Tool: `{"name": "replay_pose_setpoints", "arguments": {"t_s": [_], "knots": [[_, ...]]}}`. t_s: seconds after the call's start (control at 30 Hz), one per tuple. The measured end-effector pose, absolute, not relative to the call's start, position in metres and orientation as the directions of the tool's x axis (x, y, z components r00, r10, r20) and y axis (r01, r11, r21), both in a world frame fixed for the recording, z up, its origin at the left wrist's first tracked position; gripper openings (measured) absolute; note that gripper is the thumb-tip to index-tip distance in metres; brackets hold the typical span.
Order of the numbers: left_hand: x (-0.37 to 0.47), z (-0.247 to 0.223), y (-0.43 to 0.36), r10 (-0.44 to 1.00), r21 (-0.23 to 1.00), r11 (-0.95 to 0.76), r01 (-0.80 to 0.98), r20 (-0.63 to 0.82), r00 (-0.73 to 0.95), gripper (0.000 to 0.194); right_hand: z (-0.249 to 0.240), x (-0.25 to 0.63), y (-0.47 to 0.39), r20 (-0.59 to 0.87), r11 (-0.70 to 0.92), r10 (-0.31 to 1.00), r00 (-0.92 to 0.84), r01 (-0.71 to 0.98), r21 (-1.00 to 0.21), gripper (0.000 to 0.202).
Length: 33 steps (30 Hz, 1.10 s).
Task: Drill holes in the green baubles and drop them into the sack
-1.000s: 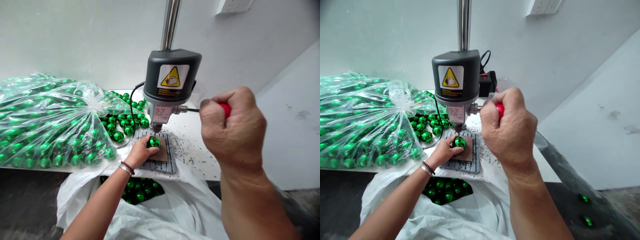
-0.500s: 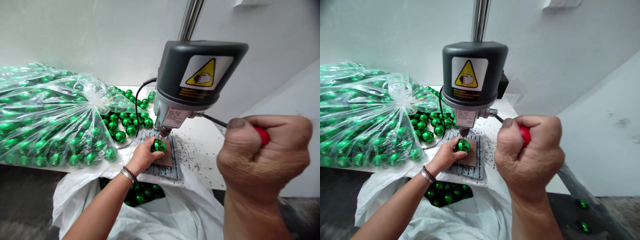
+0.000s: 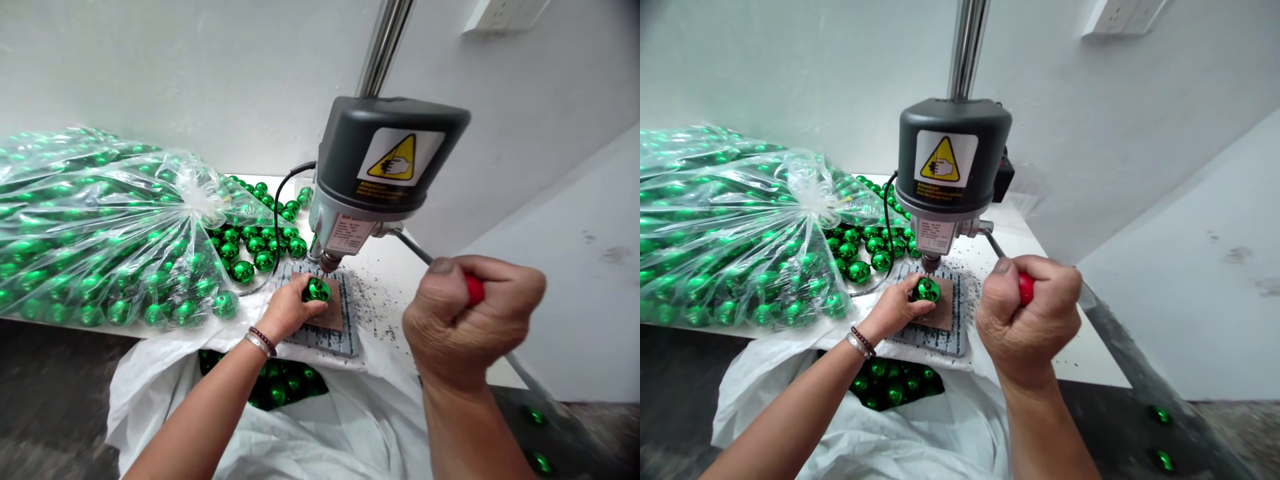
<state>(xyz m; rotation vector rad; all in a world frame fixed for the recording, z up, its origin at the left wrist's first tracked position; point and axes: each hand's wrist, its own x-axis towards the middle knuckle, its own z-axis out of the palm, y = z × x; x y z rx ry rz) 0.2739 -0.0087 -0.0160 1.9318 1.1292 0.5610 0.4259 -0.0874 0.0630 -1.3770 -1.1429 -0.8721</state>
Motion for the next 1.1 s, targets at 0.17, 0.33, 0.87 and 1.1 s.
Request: {"name": "replay_pose_setpoints", "arguments": {"t_s": [0.17, 0.33, 0.87, 1.1], "knots": [[0.274, -0.017, -0.008, 0.866, 0.817, -0.279, 0.505, -0.013, 0.499, 0.037, 0.055, 0.427, -0.084, 0.967, 0.131, 0.140, 0.212, 0.964, -0.231, 0.008], [0.275, -0.018, -0.008, 0.871, 0.805, -0.291, 0.518, -0.001, 0.491, 0.036, 0.043, 0.427, -0.085, 0.964, 0.160, 0.153, 0.218, 0.957, -0.242, 0.006], [0.269, -0.015, -0.014, 0.873, 0.869, -0.256, 0.423, 0.019, 0.488, 0.044, 0.158, 0.433, -0.058, 0.694, -0.014, 0.481, 0.536, 0.796, -0.605, 0.019], [0.222, -0.006, -0.038, 0.818, 0.904, -0.248, 0.347, 0.004, 0.575, 0.047, 0.158, 0.431, -0.052, 0.681, -0.058, 0.453, 0.575, 0.781, -0.622, 0.016]]}}
